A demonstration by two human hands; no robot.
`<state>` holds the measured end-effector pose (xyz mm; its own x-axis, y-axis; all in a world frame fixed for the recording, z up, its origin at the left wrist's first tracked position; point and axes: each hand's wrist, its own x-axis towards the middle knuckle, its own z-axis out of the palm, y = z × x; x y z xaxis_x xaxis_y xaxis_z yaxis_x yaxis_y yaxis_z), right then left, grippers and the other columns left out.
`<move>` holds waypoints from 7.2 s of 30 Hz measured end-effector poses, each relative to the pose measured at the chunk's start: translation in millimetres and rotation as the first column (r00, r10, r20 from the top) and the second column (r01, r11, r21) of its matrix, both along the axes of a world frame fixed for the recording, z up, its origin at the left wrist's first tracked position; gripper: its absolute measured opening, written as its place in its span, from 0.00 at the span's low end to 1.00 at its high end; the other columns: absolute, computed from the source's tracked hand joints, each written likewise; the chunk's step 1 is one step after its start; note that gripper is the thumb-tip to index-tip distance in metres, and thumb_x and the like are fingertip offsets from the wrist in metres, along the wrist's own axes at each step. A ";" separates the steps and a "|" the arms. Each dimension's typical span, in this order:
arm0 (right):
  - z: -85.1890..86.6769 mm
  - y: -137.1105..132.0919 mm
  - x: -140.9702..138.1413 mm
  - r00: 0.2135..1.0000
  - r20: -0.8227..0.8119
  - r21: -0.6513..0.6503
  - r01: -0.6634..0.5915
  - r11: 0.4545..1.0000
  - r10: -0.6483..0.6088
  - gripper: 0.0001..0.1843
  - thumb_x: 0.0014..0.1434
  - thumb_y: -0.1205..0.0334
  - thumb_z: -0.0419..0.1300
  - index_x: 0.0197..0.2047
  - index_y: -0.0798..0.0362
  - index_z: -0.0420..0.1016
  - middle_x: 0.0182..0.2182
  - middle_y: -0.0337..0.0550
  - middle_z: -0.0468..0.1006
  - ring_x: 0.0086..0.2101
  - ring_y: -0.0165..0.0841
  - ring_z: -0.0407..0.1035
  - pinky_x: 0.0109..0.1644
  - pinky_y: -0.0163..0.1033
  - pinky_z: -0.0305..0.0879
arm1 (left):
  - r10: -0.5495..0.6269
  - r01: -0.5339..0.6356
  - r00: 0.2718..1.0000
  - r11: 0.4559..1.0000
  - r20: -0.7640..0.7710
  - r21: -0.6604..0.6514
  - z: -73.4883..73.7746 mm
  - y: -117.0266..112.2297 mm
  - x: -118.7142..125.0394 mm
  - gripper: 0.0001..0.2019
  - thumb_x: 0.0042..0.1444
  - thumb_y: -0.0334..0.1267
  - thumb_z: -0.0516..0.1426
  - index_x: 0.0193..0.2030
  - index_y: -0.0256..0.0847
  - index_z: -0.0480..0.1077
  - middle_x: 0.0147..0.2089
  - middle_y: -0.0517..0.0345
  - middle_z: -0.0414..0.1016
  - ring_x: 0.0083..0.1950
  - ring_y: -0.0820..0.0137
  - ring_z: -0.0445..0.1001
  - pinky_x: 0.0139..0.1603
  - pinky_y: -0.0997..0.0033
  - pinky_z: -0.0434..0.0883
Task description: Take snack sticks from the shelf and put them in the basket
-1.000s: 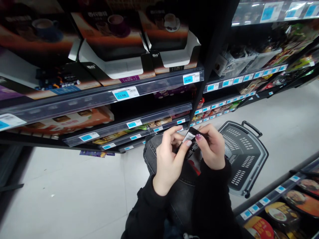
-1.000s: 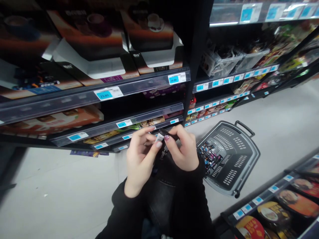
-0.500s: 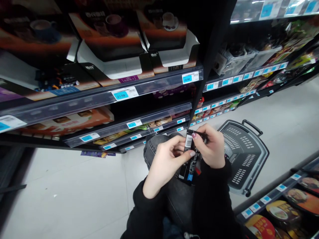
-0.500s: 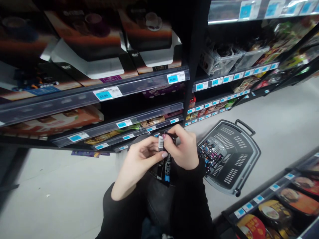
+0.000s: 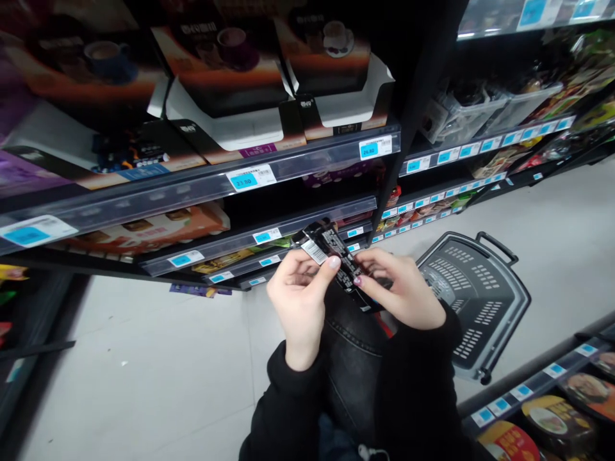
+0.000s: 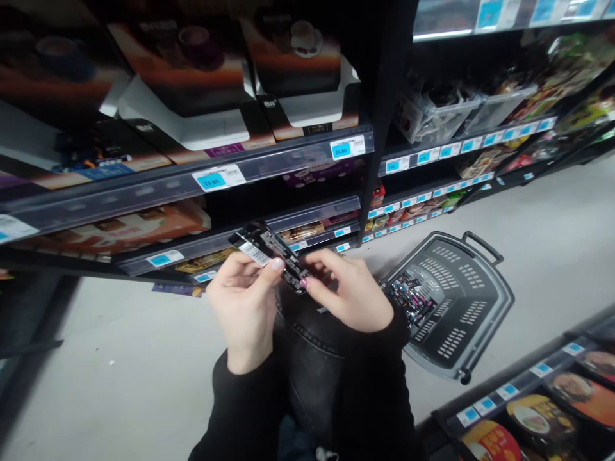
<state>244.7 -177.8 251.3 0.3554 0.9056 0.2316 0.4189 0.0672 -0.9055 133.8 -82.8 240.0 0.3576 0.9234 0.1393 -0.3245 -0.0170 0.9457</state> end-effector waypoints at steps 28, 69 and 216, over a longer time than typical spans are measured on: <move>-21.1 11.0 0.0 0.962 -0.272 0.089 0.029 0.996 -0.003 0.20 0.49 0.72 0.59 0.47 0.54 0.67 0.38 0.43 0.74 0.37 0.30 0.72 0.42 0.34 0.72 | -0.197 0.250 0.889 0.965 -0.413 0.078 6.0 -0.5 -0.5 0.19 0.46 0.37 0.64 0.45 0.40 0.67 0.42 0.55 0.73 0.44 0.67 0.73 0.43 0.71 0.71; -29.5 6.0 15.4 0.978 -0.181 -0.214 -0.144 0.966 0.106 0.19 0.47 0.72 0.56 0.44 0.52 0.60 0.31 0.35 0.69 0.27 0.22 0.65 0.28 0.27 0.62 | -0.140 0.149 0.961 0.989 -0.237 0.017 7.7 -1.9 3.1 0.09 0.47 0.33 0.63 0.36 0.35 0.73 0.38 0.53 0.77 0.39 0.68 0.76 0.41 0.73 0.74; -35.1 16.7 24.7 0.280 -0.701 0.032 0.931 0.364 -0.656 0.11 0.53 0.56 0.58 0.26 0.52 0.60 0.19 0.35 0.63 0.21 0.28 0.62 0.26 0.35 0.61 | -0.831 0.832 0.324 0.478 -0.452 -0.282 5.3 3.6 1.2 0.07 0.49 0.35 0.61 0.36 0.36 0.74 0.33 0.54 0.77 0.35 0.67 0.76 0.36 0.73 0.71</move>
